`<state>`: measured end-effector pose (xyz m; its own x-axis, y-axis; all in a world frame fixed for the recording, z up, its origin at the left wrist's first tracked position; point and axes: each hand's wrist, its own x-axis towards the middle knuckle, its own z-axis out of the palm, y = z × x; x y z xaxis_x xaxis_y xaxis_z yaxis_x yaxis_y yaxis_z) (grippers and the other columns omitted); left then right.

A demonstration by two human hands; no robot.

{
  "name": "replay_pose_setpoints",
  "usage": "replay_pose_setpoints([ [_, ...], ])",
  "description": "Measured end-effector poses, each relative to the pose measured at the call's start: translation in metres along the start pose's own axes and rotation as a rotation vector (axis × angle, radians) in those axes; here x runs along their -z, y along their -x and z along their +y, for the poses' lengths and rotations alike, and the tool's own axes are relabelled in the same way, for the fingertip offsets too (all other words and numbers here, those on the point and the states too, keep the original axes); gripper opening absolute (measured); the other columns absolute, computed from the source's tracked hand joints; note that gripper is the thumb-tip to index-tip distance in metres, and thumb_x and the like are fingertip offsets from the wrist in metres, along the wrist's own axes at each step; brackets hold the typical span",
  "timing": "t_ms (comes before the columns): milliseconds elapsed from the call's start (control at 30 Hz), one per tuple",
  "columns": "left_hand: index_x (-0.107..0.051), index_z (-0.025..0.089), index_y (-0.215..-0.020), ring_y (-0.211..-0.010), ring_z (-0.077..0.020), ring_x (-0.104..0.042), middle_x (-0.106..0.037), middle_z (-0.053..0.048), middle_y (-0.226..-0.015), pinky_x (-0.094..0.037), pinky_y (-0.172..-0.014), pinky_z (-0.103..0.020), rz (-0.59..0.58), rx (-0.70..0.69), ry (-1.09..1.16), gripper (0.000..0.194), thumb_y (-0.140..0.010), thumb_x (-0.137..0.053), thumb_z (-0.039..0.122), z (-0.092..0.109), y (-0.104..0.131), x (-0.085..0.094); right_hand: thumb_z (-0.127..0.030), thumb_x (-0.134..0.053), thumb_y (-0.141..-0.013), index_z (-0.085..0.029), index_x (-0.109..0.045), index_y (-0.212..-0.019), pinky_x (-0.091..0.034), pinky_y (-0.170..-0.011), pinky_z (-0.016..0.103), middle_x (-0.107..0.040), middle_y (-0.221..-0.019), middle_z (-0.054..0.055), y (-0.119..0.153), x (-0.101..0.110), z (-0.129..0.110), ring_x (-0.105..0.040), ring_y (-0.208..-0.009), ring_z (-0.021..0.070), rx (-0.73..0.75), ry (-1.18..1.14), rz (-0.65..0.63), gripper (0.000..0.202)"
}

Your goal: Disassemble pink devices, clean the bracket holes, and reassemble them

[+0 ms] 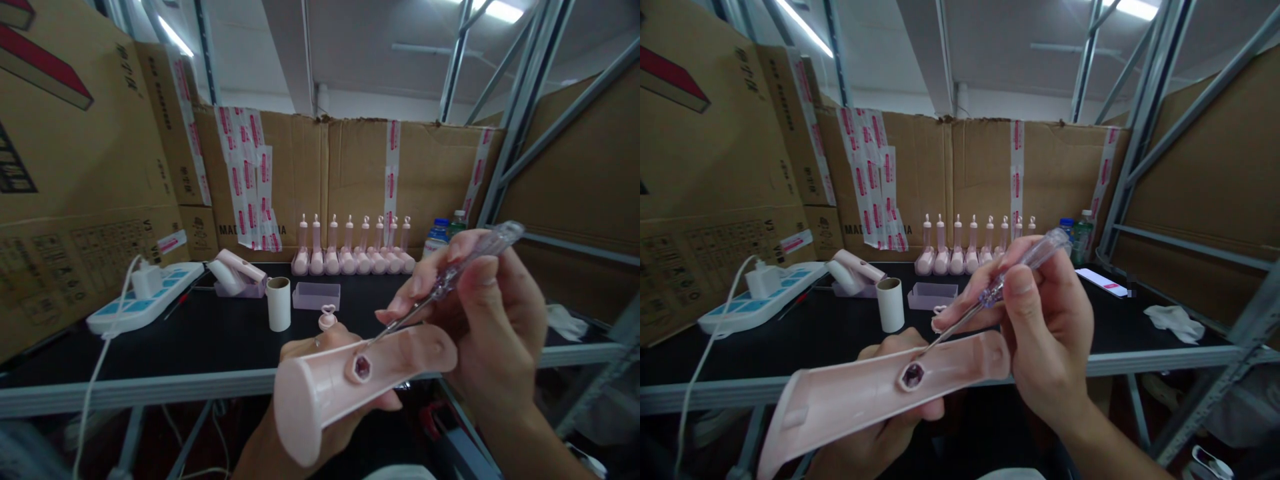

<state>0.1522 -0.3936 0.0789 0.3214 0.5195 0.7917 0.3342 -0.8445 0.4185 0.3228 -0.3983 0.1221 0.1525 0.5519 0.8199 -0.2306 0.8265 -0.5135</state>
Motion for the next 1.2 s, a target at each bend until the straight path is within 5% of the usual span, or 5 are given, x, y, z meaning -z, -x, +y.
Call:
replay_pose_setpoints([
  [900,-0.073,0.026,-0.085,-0.067,-0.0213,-0.069,-0.070,-0.004,-0.069,-0.059,-0.067,-0.032,-0.029,0.061,0.066,0.050,-0.092,-0.051,0.070,-0.0021,0.0006,-0.0004,-0.043,-0.049,-0.105,-0.027,-0.048,-0.101,-0.065,-0.062,0.026,-0.059,-0.077,-0.003,-0.0020,-0.0069,0.0021,-0.065,-0.060,0.0112,-0.077,0.012,0.044,0.017],
  [1200,-0.067,0.024,-0.072,-0.064,-0.0171,-0.069,-0.072,-0.002,-0.069,-0.058,-0.068,-0.026,-0.057,0.060,0.207,0.045,-0.091,-0.060,0.064,0.0004,-0.0021,-0.0013,-0.045,-0.056,-0.102,-0.027,-0.052,-0.099,-0.063,-0.062,0.026,-0.061,-0.078,-0.004,-0.0011,-0.0076,0.0001,-0.064,-0.060,0.0102,-0.092,-0.034,0.074,0.018],
])
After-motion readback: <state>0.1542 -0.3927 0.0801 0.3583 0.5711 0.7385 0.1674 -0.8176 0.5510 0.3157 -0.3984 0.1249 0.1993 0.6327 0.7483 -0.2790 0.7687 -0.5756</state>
